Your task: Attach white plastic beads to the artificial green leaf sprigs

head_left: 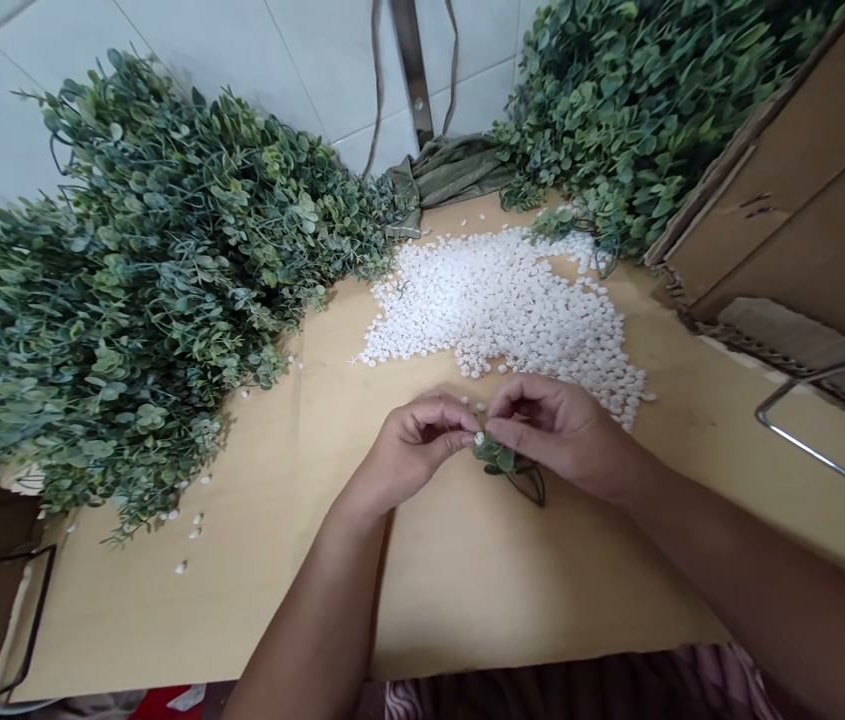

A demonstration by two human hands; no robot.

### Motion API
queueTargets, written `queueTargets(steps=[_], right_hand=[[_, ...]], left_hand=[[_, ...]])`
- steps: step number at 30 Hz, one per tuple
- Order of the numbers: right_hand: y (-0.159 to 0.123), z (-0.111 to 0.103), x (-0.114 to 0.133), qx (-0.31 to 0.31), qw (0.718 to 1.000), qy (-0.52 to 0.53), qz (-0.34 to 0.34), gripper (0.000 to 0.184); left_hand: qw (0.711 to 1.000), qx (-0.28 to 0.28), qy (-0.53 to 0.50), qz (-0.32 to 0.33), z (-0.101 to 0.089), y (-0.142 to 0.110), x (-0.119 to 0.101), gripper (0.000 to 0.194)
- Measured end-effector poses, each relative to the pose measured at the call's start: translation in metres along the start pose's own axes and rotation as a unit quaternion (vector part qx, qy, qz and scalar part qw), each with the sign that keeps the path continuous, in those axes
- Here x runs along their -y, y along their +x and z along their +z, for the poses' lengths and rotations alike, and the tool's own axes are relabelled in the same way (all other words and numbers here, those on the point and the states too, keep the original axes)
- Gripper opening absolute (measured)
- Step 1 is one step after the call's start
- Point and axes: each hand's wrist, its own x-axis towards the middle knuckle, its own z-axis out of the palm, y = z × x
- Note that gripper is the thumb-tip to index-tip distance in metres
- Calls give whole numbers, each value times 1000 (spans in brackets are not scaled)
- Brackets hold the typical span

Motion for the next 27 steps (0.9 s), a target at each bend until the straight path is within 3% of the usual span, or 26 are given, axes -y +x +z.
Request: queueTargets(steps=[3, 6, 9, 14, 19, 27], right_hand=[[-3, 5, -6, 28, 994, -97, -36, 17], [-4, 8, -8, 42, 975, -208, -72, 11], [-3, 8, -8, 17, 954, -278, -114, 10], [-3, 9, -10, 2, 967, -231, -108, 9], [-3, 11, -13, -67, 978, -192, -58, 7], [-3, 8, -11, 7, 956, -281, -89, 11]], left_hand=[[1000, 8, 9, 0, 0, -1, 0, 10], [1000, -28, 12, -2, 1, 0, 2, 8], [997, -76, 7, -1, 4, 2, 5, 6], [989, -147, -4, -5, 9, 5, 6, 4], [989, -147, 3, 6, 10, 5, 7, 4], [992, -113, 47, 24, 8, 4, 8, 7]])
